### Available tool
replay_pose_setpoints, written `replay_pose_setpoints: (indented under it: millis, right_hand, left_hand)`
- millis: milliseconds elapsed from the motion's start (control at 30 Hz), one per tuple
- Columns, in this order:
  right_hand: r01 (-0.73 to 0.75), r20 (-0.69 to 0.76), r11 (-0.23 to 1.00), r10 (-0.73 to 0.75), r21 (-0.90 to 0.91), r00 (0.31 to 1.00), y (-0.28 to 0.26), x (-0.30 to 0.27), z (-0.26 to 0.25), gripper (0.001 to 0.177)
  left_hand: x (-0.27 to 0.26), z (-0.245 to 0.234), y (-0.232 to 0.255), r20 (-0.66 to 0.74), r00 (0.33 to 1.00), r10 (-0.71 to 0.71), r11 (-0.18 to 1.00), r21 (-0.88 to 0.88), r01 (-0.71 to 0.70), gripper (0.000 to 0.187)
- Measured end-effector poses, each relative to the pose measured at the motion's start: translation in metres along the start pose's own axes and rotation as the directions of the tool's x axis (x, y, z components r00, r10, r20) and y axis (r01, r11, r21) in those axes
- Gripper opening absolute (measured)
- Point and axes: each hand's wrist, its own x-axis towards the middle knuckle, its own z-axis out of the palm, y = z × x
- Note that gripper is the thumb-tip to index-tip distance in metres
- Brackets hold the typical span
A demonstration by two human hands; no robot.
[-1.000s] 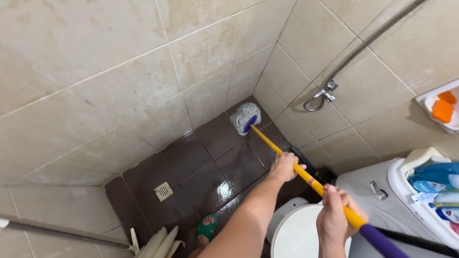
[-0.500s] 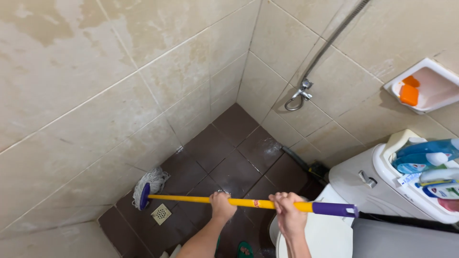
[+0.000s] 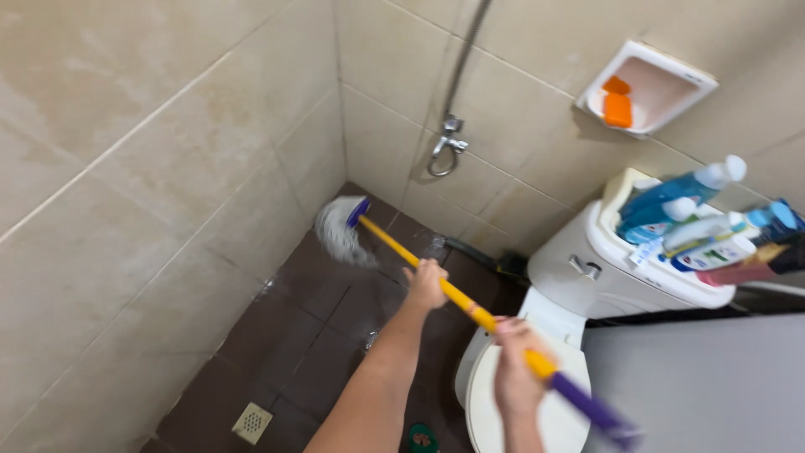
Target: Mopping the bathroom floor using a mop and water.
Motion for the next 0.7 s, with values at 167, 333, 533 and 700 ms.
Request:
replay_pose_setpoints:
  millis: [167, 333, 533, 700]
  right_hand:
    - [-0.114, -0.115, 0.948, 0.083, -0.298, 0.990, 0.011, -0.039, 0.002, 0.046]
    - [-0.142, -0.242, 0.878, 0.032, -0.457, 0.970, -0.055, -0.026, -0.020, 0.044]
    - [-0.047, -0.243, 0.862, -0.089, -0.505, 0.966, -0.115, -0.012, -0.034, 0.045]
    - [0.007, -0.193, 0.859, -0.123, -0.513, 0.973, -0.126, -0.011, -0.029, 0.047]
  left_hand:
    - [0.003, 0.030, -0.015, 0.110, 0.985, -0.131, 0.991, 0.034, 0.128, 0.036]
    - [-0.019, 0.029, 0.061, 0.220, 0.975, 0.036, 0.994, 0.089, -0.057, 0.040]
    - [-0.038, 0.043, 0.136, 0.323, 0.932, 0.162, 0.987, -0.051, -0.154, 0.032]
    - [-0.059, 0.035, 0.153, 0.294, 0.932, 0.211, 0.969, -0.190, -0.159, 0.023]
